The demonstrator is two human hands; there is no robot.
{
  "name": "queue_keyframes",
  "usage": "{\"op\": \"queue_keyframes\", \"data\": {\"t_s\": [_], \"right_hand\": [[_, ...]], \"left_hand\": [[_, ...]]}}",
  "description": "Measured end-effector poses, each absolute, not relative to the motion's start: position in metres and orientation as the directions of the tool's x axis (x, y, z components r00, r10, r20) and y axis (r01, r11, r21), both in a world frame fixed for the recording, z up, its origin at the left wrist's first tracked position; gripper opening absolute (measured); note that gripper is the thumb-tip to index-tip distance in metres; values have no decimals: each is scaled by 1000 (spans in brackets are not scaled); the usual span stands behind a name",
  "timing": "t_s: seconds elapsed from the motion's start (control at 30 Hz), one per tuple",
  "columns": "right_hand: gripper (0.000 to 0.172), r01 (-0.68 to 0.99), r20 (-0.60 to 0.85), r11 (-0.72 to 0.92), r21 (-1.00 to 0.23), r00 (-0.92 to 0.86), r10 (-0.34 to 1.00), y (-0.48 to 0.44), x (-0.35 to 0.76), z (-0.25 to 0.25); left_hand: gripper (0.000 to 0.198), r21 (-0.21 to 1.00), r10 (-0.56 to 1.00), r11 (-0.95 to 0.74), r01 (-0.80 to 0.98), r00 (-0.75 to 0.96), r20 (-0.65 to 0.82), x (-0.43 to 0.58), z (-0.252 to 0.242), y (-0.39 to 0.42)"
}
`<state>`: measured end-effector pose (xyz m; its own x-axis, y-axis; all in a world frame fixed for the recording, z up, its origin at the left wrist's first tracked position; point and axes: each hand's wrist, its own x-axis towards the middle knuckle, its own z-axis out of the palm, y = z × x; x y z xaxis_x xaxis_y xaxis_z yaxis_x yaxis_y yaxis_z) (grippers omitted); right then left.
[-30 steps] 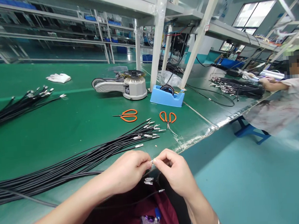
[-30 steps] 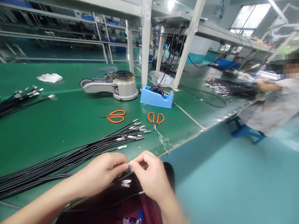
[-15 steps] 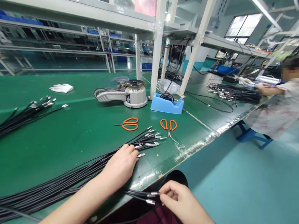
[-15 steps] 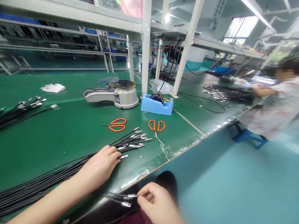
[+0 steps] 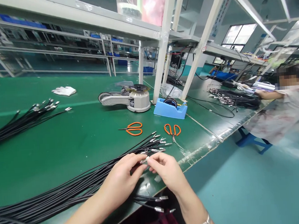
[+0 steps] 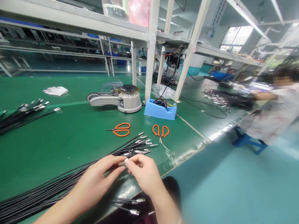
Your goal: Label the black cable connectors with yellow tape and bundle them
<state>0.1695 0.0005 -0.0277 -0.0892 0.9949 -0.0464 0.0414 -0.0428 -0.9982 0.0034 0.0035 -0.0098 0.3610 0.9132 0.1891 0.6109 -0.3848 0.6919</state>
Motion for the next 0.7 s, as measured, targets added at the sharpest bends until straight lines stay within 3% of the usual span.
{"op": "queue_keyframes", "data": {"t_s": [0.1,0.3,0.43,0.57,0.7], "right_hand": [[19,29,-10,-9,-1000,-66,998,2,165,-25],[15,56,-33,-31,-998,-30,999,3,166,-22],[15,68,-4,-1,-998,-52,999,2,164,-18],[15,104,0,15,-994,-143,990,10,169,-15],[24,-27,-49,-53,-998,-118,992,63,180,0]], "left_hand": [[24,712,915,-367,598,368,162,1,-5,5],[14,640,924,-209,740,364,-119,-18,6,12],[26,782,937,-211,586,349,-9,-11,-3,10],[25,826,942,-268,495,315,116,-3,-15,9],[25,854,944,-266,447,299,138,-9,-23,14]]}}
